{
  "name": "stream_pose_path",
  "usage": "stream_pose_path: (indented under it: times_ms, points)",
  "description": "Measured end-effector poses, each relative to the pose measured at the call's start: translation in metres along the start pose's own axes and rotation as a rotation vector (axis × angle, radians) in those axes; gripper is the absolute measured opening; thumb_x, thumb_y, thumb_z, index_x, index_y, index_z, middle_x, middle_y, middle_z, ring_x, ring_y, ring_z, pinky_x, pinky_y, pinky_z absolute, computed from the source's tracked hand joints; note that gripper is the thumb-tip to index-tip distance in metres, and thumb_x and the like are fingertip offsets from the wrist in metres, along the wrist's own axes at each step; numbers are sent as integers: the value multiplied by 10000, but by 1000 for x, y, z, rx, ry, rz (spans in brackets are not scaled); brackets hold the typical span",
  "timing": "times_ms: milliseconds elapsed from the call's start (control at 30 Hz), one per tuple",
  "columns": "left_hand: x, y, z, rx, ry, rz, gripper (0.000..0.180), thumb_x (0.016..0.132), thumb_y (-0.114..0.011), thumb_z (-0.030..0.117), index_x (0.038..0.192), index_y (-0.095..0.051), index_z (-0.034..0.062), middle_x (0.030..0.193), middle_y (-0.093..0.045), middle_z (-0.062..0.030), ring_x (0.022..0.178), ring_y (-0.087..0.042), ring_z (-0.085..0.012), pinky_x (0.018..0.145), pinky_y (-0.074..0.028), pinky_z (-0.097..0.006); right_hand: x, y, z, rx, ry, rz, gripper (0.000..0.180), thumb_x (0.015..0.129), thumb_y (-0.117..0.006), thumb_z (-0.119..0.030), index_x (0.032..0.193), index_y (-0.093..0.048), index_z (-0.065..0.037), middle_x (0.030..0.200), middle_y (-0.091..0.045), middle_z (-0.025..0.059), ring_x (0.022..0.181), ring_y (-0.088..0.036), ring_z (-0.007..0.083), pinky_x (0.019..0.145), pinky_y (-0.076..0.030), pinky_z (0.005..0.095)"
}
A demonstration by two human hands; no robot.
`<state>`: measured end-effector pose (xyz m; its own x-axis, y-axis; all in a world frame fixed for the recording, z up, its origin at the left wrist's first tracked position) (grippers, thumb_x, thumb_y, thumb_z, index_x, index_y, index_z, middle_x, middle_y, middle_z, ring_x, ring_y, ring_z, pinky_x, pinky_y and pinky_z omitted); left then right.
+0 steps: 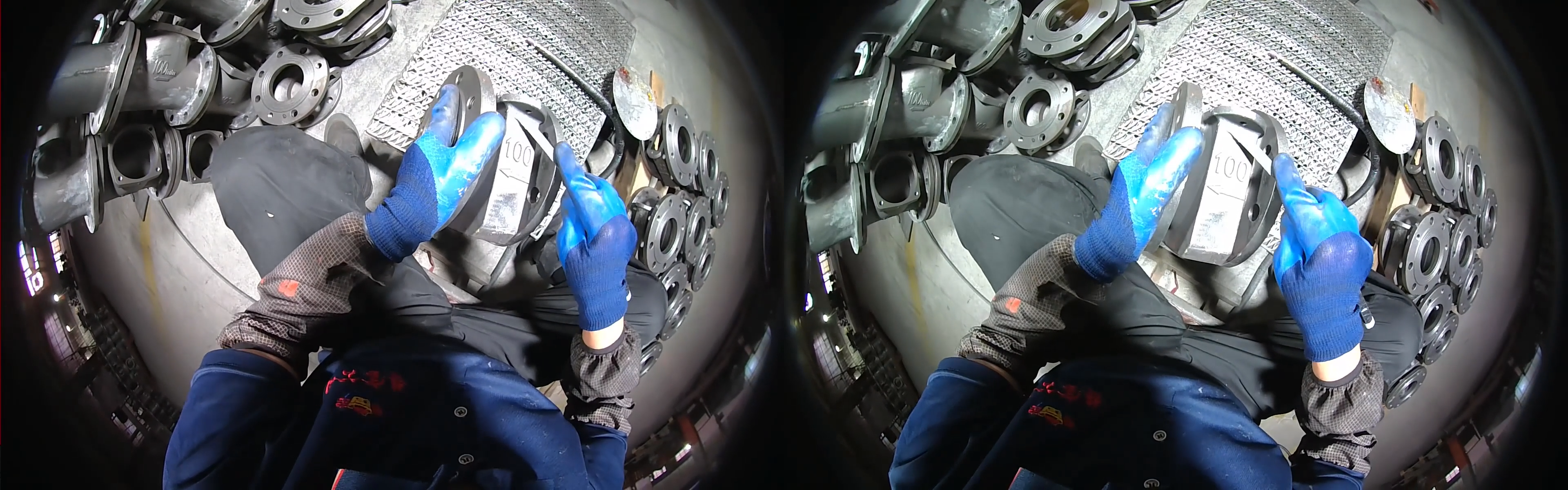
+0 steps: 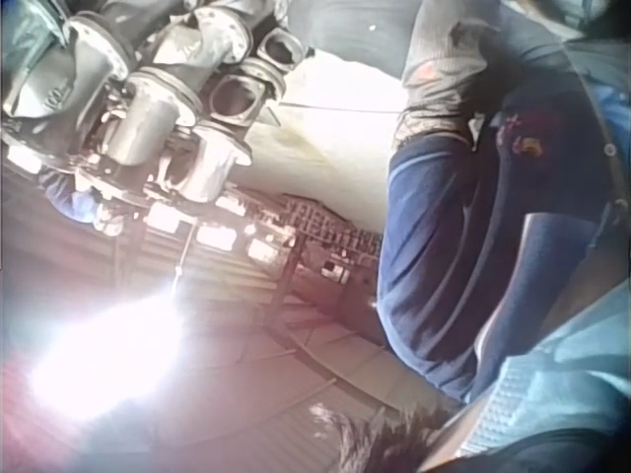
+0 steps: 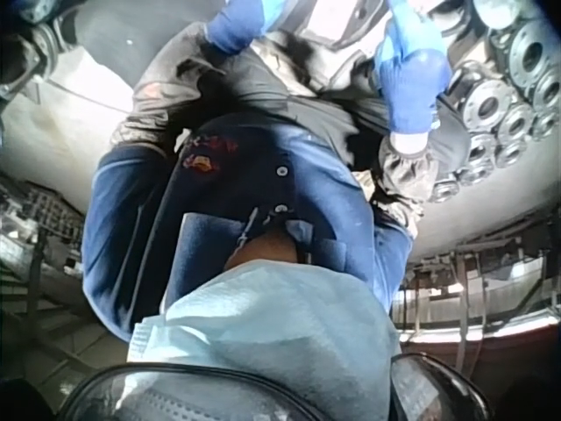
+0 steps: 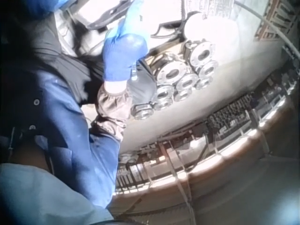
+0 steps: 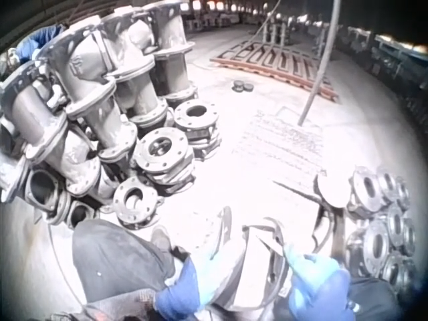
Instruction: The person uses a pneumatic grinder to smooth the edges and inner surfaces of a metal flange, turning it over to work on both sides and different segments of the component.
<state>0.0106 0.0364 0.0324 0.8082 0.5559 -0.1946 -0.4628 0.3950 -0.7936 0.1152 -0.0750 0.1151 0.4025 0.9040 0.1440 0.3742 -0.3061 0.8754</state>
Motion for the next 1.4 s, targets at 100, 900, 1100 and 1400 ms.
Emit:
stream_pose_path:
  times_ms: [100, 900, 1100, 1400]
  points:
    - [3, -3, -4, 3, 144, 97, 750, 939, -559, 288, 1442, -133, -71, 1293, -464, -122, 1154, -468, -151, 985, -381, -271, -1, 1, 4, 69, -22, 32, 518, 747, -562, 71, 1230, -601, -113, 853, -620, 170, 720, -612, 298, 664, -502, 337]
    - [-1, -4, 11, 677, 31, 176, 612, 993, -374, 413, 1429, -238, 4, 1306, -466, -204, 1197, -484, -238, 1045, -374, -334, 10, 4, -2, 107, 50, -113, 513, 722, -540, 86, 1191, -620, -105, 822, -633, 159, 698, -608, 296, 635, -497, 347]
    - [1, 12, -5, 239, -45, 110, 627, 991, -397, 402, 1440, -201, 11, 1332, -434, -218, 1226, -466, -257, 1046, -382, -338, 14, 8, -5, 146, 68, -106, 481, 717, -514, 102, 1152, -636, -64, 845, -644, 162, 697, -615, 261, 641, -496, 322]
    - [0, 2, 5, 201, 68, 157, 670, 957, -514, 182, 1441, -126, -70, 1437, -317, -186, 1283, -392, -202, 1055, -337, -299, 48, 31, 74, 576, -405, 88, 405, 895, -479, -31, 1299, -510, -35, 984, -669, 105, 697, -570, 52, 577, -450, 166]
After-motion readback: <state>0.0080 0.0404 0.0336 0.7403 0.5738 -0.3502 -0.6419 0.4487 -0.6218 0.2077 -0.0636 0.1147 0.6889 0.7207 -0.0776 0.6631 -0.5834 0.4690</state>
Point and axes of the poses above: each hand's wrist, its own x-axis towards the middle knuckle, its own y-axis out of the back of the hand, z = x × y, the point moved 8 cm from there along x, towards the middle knuckle
